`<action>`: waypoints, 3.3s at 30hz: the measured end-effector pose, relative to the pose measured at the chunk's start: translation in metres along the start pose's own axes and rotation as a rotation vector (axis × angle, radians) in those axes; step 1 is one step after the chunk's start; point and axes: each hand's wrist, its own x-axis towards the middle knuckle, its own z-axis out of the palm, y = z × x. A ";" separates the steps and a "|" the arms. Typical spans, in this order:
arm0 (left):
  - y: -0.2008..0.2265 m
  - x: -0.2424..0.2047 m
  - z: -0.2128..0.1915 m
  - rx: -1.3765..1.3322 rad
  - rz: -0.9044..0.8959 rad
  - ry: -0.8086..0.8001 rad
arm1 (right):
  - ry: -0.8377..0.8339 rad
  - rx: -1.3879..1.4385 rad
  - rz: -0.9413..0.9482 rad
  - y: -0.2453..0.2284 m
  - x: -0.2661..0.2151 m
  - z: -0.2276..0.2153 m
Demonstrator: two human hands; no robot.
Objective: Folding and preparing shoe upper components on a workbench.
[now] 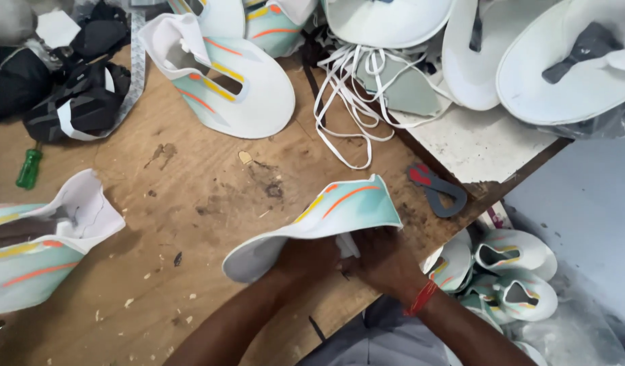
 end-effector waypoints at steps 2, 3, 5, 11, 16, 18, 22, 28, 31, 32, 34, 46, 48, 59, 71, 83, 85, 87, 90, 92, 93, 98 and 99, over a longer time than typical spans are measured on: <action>-0.001 0.001 -0.002 0.003 -0.008 0.006 | -0.123 0.066 0.047 0.001 0.003 -0.001; -0.001 0.000 -0.001 0.001 -0.013 0.004 | -0.086 0.044 0.006 0.002 0.000 0.001; -0.007 -0.004 0.004 -0.005 -0.023 0.002 | -0.054 0.023 -0.035 0.002 -0.006 0.001; -0.017 -0.007 0.044 0.213 0.221 0.324 | 0.039 -0.098 -0.259 0.021 -0.010 0.026; 0.000 -0.024 0.057 0.055 -0.014 0.105 | -0.266 -0.186 -0.034 0.007 0.012 0.058; 0.007 -0.033 0.066 0.124 0.053 0.127 | -0.394 -0.165 0.010 -0.005 0.018 0.048; 0.020 -0.046 0.078 0.330 0.256 0.188 | 0.173 -0.055 -0.183 -0.022 0.000 0.015; 0.020 -0.047 0.080 0.194 0.376 0.256 | 0.094 0.061 0.107 -0.001 -0.034 0.001; 0.021 -0.041 0.089 0.289 0.372 0.425 | 0.564 0.100 0.111 -0.022 0.018 -0.089; 0.015 -0.034 0.102 0.295 0.382 0.426 | 0.575 0.096 0.114 -0.022 0.023 -0.096; 0.002 -0.018 0.127 0.263 0.335 0.273 | 0.320 0.098 0.036 -0.020 0.036 -0.110; -0.027 0.011 0.029 0.089 0.346 0.366 | -0.922 0.857 0.449 -0.040 -0.023 -0.044; -0.040 0.020 0.037 0.164 0.299 0.228 | -0.570 0.546 0.177 -0.023 -0.009 -0.044; -0.027 0.026 -0.001 -0.207 0.258 0.096 | -0.187 -0.222 -0.101 0.044 0.032 0.023; -0.083 0.054 0.067 -0.182 0.217 0.068 | 0.030 0.224 0.175 0.058 0.039 0.039; -0.067 0.053 0.054 -0.399 0.389 0.245 | 0.307 0.061 0.091 0.025 0.054 0.013; -0.073 0.057 0.062 -0.349 0.266 0.205 | 0.284 -0.029 0.143 0.024 0.056 0.014; -0.073 0.057 0.061 -0.322 0.313 0.234 | 0.291 -0.038 0.144 0.024 0.054 0.010; -0.050 0.040 0.038 -0.279 0.375 0.285 | 0.289 -0.014 0.129 0.027 0.045 0.009; -0.034 0.027 0.027 -0.264 0.396 0.301 | 0.278 0.016 0.120 0.031 0.034 0.009; -0.030 0.025 0.024 -0.499 0.208 0.192 | 0.280 0.042 0.104 0.035 0.031 0.009; -0.028 0.013 0.046 -0.261 0.150 0.135 | 0.258 0.122 0.040 0.046 0.020 0.006; -0.025 0.012 0.048 -0.120 0.198 0.177 | 0.260 0.146 0.026 0.049 0.018 0.005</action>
